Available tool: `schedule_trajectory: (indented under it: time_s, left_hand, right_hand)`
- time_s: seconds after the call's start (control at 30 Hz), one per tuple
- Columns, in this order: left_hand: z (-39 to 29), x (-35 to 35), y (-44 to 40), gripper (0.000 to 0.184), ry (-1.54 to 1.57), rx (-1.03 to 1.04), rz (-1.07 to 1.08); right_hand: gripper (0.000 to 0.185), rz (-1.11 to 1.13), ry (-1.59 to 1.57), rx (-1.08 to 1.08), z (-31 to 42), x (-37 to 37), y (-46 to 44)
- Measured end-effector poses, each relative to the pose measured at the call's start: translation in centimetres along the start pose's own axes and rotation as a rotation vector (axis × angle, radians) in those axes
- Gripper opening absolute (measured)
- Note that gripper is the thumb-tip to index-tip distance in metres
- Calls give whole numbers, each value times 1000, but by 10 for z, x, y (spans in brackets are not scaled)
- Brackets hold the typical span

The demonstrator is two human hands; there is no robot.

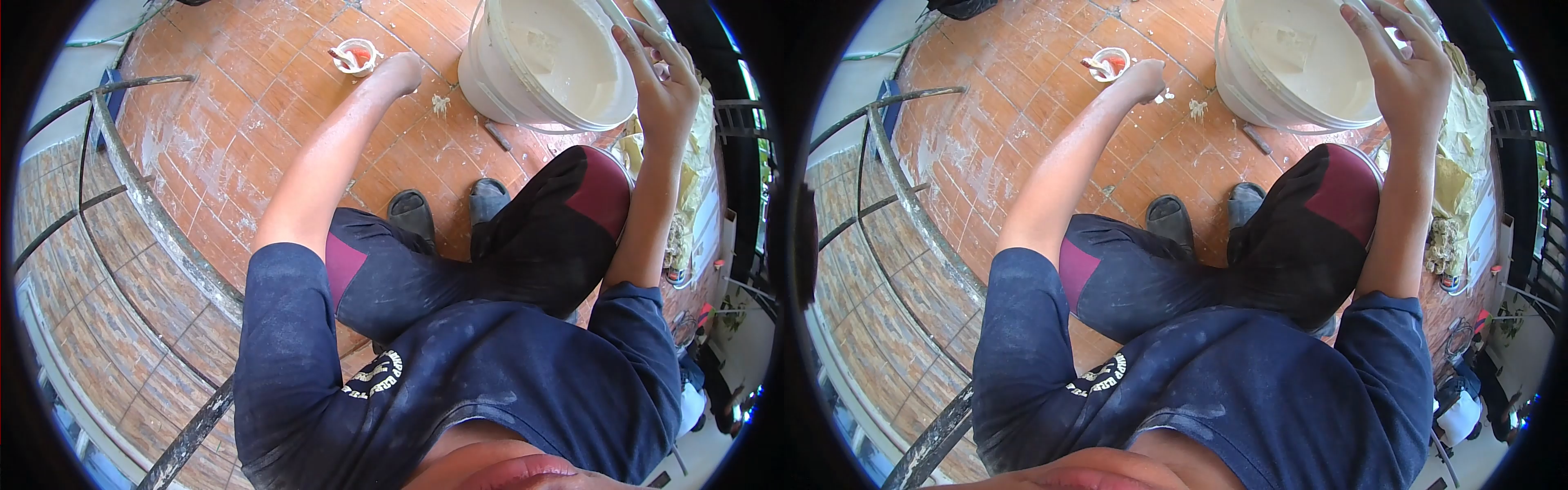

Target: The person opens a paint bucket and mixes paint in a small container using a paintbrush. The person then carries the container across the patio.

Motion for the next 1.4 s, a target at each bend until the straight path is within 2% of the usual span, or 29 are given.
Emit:
schedule_trajectory:
  time_s: [0.03, 0.1, 0.13, 0.2, 0.3, 0.4, 0.67, 0.73, 1.03, 1.1, 1.23, 1.3, 1.4]
  left_hand:
    - [1, 0, 0, 33, 0, 0, 0]
    - [12, 3, -2, 55, 232, -131, -79]
    - [14, 6, -3, 55, 232, -131, -77]
    - [11, 2, 6, 50, 416, -101, -15]
    - [5, 0, 13, 45, 423, -78, 73]
    - [2, -2, 14, 41, 323, -19, 11]
    - [6, 6, 11, 34, 344, -22, -10]
    - [6, 7, 9, 32, 374, 4, -12]
    - [9, 15, 4, 30, 393, -26, 0]
    - [8, 15, 4, 30, 377, -26, 4]
    - [5, 13, 7, 29, 330, -28, 23]
    - [5, 13, 7, 30, 335, -20, 22]
    - [5, 13, 7, 30, 345, -14, 13]
  right_hand:
    - [29, 3, 9, -24, 1, 0, 0]
    - [29, 3, 4, -1, 1, 0, 0]
    - [29, 2, 0, 23, 0, 0, 0]
    - [29, -7, -7, 17, 4, 1, 0]
    - [30, -6, 2, 18, 3, 1, 0]
    - [30, 3, 20, 17, -1, 1, 0]
    - [28, 7, 135, -102, 13, 4, 0]
    - [28, 81, 105, 5, 11, 6, 0]
    - [31, 12, 71, -18, 15, 6, 1]
    - [21, -3, -113, 90, 22, 8, 1]
    - [23, 2, -165, 111, 24, 6, 0]
    - [24, 65, -70, 218, 31, 1, -4]
    - [24, 45, -141, 174, 25, 7, 1]
Point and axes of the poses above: each hand's wrist, its own y-axis away from the middle knuckle, its own x-axis out of the palm, z = x × y, the point moved 5 cm from there along -y, towards the middle knuckle, and after that the axes turned 1 degree about x, right-handed, at the moved point
